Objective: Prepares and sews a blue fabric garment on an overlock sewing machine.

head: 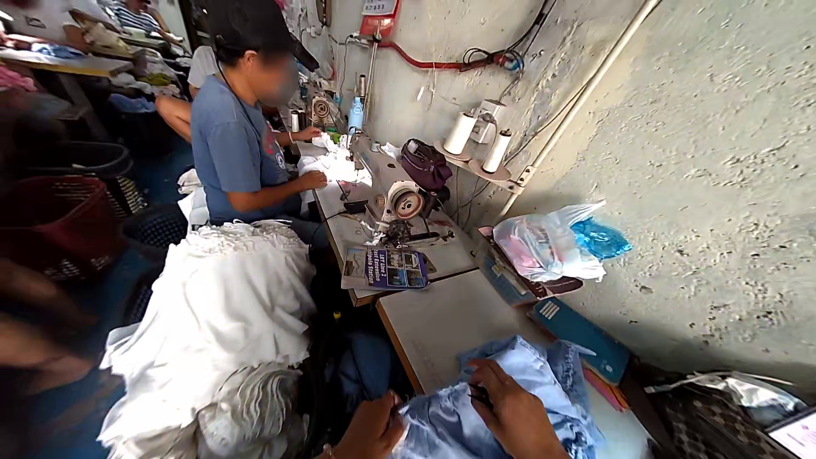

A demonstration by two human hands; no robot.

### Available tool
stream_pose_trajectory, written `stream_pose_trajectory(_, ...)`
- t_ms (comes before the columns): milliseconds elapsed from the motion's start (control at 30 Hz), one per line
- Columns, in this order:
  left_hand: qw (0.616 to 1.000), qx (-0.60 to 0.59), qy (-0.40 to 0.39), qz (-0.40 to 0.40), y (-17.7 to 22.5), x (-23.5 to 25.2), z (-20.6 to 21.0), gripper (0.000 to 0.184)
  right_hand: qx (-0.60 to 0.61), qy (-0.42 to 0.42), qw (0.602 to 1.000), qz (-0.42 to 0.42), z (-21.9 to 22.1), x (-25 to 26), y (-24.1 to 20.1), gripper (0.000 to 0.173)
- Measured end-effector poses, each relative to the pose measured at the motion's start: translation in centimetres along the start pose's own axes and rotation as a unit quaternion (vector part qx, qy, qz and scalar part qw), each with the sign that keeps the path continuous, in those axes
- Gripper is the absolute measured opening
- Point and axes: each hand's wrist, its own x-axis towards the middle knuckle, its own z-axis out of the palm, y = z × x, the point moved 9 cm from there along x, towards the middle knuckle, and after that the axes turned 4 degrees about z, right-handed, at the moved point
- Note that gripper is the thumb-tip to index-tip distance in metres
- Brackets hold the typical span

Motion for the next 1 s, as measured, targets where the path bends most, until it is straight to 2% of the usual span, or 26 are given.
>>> stream_pose_trajectory(67,1.0,-0.01,0.016,0.015,0.9,0.2,-0.8,0.03,-0.017,0.054,0.997,-0.049,-2.3,-0.1,-2.0,0.029)
stream_pose_trajectory(100,1.0,-0.006,0.026,0.017,1.3,0.3,-1.4,0.03,-0.026,0.069,0.995,-0.063,-3.2,-0.2,-2.8,0.027)
stream_pose_trajectory(233,0.995,0.041,0.077,-0.041,2.0,1.0,-6.2,0.031,-0.028,0.105,0.991,-0.074,-5.7,0.2,-5.2,0.021)
stream_pose_trajectory(333,0.977,0.084,0.194,-0.031,3.9,1.9,-12.9,0.031,0.032,0.113,0.992,-0.042,-6.9,0.7,-6.9,0.021)
stream_pose_trajectory(433,0.929,0.123,0.345,0.057,9.9,3.2,-19.8,0.03,0.196,0.052,0.979,0.0,-7.5,1.8,-8.2,0.035)
stream_pose_trajectory(500,0.877,0.156,0.436,0.127,16.1,4.5,-22.8,0.029,0.364,0.019,0.931,0.003,-8.7,2.4,-9.8,0.026)
stream_pose_trajectory(567,0.823,0.181,0.498,0.205,22.9,6.1,-24.2,0.026,0.527,-0.008,0.85,0.02,-10.4,2.4,-11.2,0.005)
stream_pose_trajectory(600,0.798,0.184,0.516,0.251,26.5,7.1,-24.2,0.026,0.589,-0.008,0.807,0.028,-11.4,2.2,-11.6,0.006)
stream_pose_trajectory(667,0.767,0.173,0.519,0.335,33.3,9.4,-23.0,0.024,0.678,0.033,0.733,0.043,-13.8,1.6,-10.9,0.013)
stream_pose_trajectory(700,0.758,0.166,0.51,0.37,36.3,11.0,-21.8,0.025,0.696,0.063,0.714,0.046,-15.0,1.1,-9.9,0.015)
stream_pose_trajectory(767,0.745,0.16,0.469,0.447,41.5,13.9,-17.8,0.026,0.706,0.138,0.693,0.057,-17.2,-0.6,-6.9,0.019)
stream_pose_trajectory(833,0.75,0.16,0.382,0.516,44.9,15.6,-12.0,0.025,0.687,0.209,0.69,0.092,-18.1,-3.8,-3.5,0.021)
stream_pose_trajectory(900,0.747,0.133,0.279,0.588,45.4,15.8,-4.1,0.022,0.651,0.264,0.696,0.149,-16.5,-9.2,-0.2,0.021)
stream_pose_trajectory(1000,0.757,0.066,0.099,0.642,40.3,13.4,10.5,0.021,0.592,0.332,0.682,0.272,-8.8,-20.2,3.6,0.02)
